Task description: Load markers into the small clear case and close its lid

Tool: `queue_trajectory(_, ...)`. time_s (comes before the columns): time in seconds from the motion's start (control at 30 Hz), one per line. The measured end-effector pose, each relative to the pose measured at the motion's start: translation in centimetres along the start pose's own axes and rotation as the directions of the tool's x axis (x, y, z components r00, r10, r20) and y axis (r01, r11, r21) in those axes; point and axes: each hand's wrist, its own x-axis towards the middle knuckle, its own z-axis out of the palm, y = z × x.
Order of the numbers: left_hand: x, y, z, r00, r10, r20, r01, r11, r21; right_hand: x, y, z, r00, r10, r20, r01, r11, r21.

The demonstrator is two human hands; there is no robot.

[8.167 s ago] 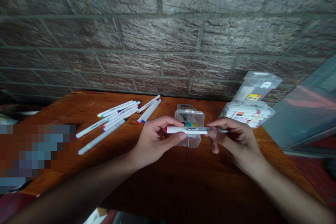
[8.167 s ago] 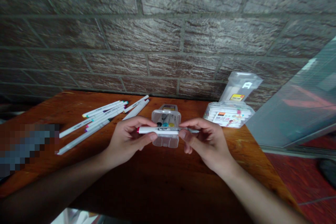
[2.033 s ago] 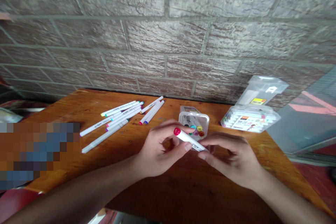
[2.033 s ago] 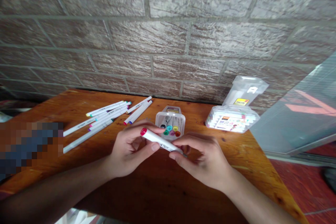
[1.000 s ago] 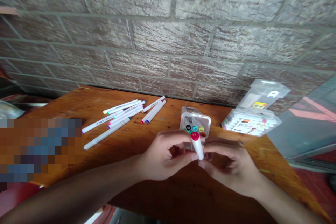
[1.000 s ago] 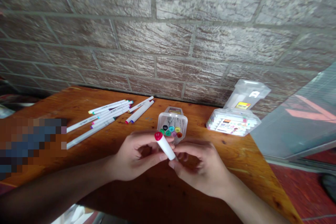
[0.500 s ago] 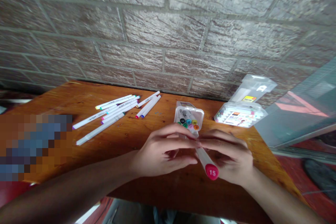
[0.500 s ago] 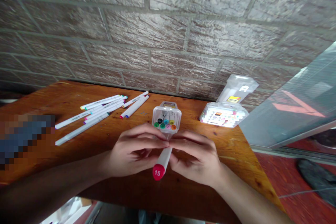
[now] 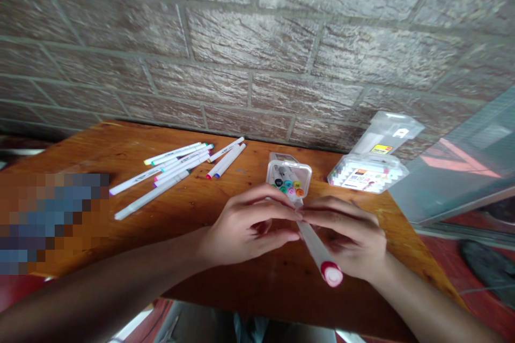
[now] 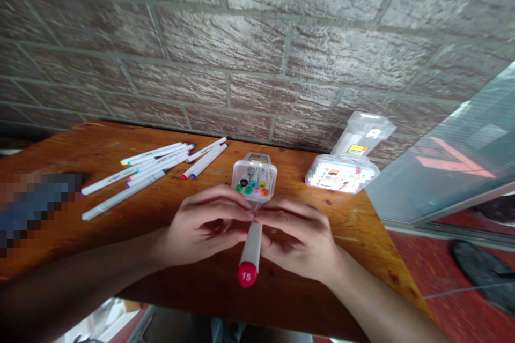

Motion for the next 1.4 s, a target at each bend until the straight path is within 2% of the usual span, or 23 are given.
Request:
queue_trajectory(0.9,0.12,-0.03,0.0,0.999,0.041,0.001,-0.04,0.999,-0.034,0.42,-0.17,0.11,1.0,0.015,0.008,-0.016,1.0,0.021)
queue_trajectory(1.13,-0.21,-0.18,0.13,1.0,-0.005,0.004,0.005,0.998,-0.062,0.36,-0.16,0.13,1.0,0.022,0.012,-0.022,0.999,0.028)
queue_trajectory(1.4,-0.02,-0.08,0.15,1.0,0.004,-0.009,-0.005,0.999,-0.042,0.46,-0.22,0.17,1.0,0.023,0.011,-0.023,0.999,0.023)
